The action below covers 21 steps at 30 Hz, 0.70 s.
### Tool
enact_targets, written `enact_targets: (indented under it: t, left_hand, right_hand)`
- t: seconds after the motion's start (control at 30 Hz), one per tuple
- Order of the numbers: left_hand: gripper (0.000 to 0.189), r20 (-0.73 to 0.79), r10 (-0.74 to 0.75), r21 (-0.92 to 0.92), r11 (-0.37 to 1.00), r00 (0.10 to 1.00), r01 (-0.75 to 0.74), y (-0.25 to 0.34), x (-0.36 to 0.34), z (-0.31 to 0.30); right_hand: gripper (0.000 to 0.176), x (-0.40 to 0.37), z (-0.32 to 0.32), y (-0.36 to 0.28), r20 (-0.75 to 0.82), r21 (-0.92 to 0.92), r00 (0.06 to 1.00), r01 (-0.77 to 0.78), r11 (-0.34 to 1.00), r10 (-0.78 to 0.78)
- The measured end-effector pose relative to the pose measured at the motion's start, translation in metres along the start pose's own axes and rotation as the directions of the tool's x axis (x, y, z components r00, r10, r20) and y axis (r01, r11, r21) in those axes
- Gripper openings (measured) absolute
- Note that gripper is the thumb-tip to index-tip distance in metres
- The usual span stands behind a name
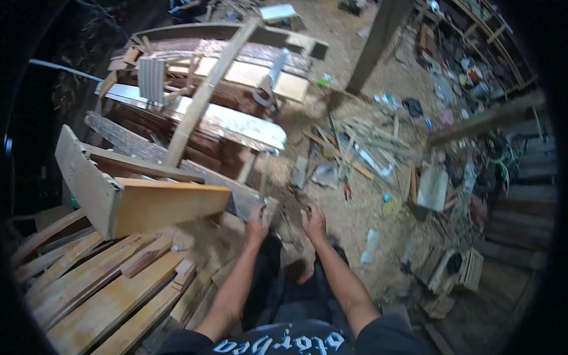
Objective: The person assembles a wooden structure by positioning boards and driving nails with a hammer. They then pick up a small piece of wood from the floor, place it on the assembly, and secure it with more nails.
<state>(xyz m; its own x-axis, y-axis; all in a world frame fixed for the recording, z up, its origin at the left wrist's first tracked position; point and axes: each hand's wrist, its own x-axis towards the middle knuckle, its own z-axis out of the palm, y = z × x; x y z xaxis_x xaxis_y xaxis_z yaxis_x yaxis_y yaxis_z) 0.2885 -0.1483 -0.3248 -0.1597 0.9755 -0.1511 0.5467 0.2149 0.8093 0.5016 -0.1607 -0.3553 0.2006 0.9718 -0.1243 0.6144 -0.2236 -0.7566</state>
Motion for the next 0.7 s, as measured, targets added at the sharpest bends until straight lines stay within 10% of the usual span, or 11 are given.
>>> enact_targets:
  t: [0.7]
  left_hand:
    - [0.029, -0.017, -0.041, -0.123, 0.992, 0.999, 0.039, 0.116, -0.056, 0.295]
  right_hand:
    - [0.028, 0.099, -0.220, 0.203, 0.339, -0.075, 0.940, 0.063, 0.995, -0.034]
